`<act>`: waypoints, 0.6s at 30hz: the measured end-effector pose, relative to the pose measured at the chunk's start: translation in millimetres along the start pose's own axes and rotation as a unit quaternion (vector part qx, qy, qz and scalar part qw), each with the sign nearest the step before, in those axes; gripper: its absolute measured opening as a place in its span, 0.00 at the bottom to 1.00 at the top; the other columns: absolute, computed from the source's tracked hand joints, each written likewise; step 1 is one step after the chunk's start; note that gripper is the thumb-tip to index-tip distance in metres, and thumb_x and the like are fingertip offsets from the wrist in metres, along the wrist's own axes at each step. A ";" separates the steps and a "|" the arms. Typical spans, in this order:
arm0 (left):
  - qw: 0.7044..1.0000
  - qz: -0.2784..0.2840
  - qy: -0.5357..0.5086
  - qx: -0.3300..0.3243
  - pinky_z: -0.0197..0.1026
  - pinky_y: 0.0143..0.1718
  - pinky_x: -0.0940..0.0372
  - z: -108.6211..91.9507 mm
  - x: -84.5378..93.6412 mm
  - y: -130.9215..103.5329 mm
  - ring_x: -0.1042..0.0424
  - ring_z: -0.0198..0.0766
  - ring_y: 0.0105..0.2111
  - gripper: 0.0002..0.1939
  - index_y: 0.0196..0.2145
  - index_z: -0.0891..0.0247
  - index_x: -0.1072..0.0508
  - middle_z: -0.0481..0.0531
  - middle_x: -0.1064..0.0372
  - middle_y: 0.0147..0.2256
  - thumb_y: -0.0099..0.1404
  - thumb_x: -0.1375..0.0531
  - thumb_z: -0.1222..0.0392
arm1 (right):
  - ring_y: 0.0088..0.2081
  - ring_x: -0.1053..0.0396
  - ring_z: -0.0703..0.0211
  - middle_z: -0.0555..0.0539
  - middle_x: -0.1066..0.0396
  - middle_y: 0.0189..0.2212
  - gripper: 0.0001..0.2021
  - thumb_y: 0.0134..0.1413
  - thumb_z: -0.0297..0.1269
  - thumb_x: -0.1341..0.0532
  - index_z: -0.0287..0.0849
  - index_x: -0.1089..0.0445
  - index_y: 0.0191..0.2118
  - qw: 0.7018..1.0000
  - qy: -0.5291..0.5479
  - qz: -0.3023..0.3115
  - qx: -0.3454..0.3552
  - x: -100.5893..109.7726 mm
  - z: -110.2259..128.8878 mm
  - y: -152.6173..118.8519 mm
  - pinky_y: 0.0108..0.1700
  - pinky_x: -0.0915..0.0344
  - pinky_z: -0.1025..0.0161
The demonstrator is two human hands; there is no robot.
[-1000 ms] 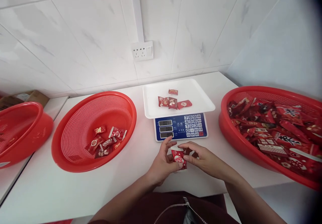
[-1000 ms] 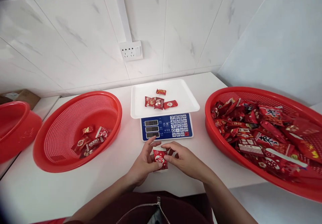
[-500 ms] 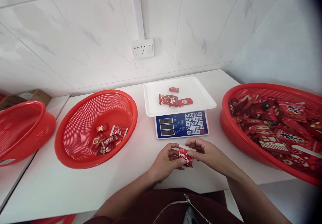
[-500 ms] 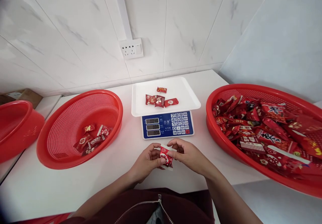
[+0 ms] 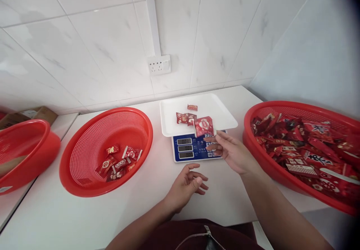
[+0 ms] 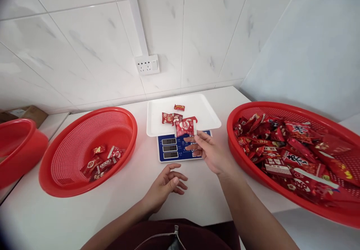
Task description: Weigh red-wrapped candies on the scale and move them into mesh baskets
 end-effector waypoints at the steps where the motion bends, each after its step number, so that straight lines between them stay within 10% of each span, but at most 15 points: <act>1: 1.000 0.007 0.000 0.010 0.42 0.35 0.35 2.1 -0.7 0.2 0.28 0.38 0.33 0.29 0.48 0.62 0.38 0.54 0.30 0.37 0.55 0.37 0.43 | 0.32 0.28 0.59 0.45 0.26 0.37 0.20 0.48 0.54 0.38 0.46 0.32 0.41 1.000 -0.008 0.020 -0.008 -4.0 1.2 1.5 0.30 0.36 0.63; 7: 0.998 0.027 0.039 0.049 0.40 0.34 0.37 11.4 -2.6 1.9 0.30 0.35 0.30 0.25 0.37 0.65 0.33 0.53 0.30 0.32 0.53 0.37 0.42 | 0.32 0.30 0.60 0.44 0.27 0.37 0.21 0.54 0.51 0.41 0.41 0.31 0.47 0.963 -0.148 0.223 -0.034 -26.4 -24.2 -19.3 0.35 0.33 0.59; 18: 0.988 0.073 0.072 0.117 0.42 0.35 0.38 19.6 -8.8 -1.4 0.32 0.34 0.30 0.29 0.36 0.65 0.33 0.51 0.33 0.31 0.46 0.35 0.39 | 0.29 0.36 0.63 0.48 0.31 0.32 0.29 0.55 0.47 0.42 0.43 0.44 0.60 0.968 -0.145 0.200 -0.035 -16.0 -23.9 -28.3 0.32 0.37 0.61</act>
Point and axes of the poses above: each hand's wrist, its own y-axis towards the middle knuckle, its own x-axis out of the back of the hand, z = x × y, the point moved 4 cm from there along y, towards the middle knuckle
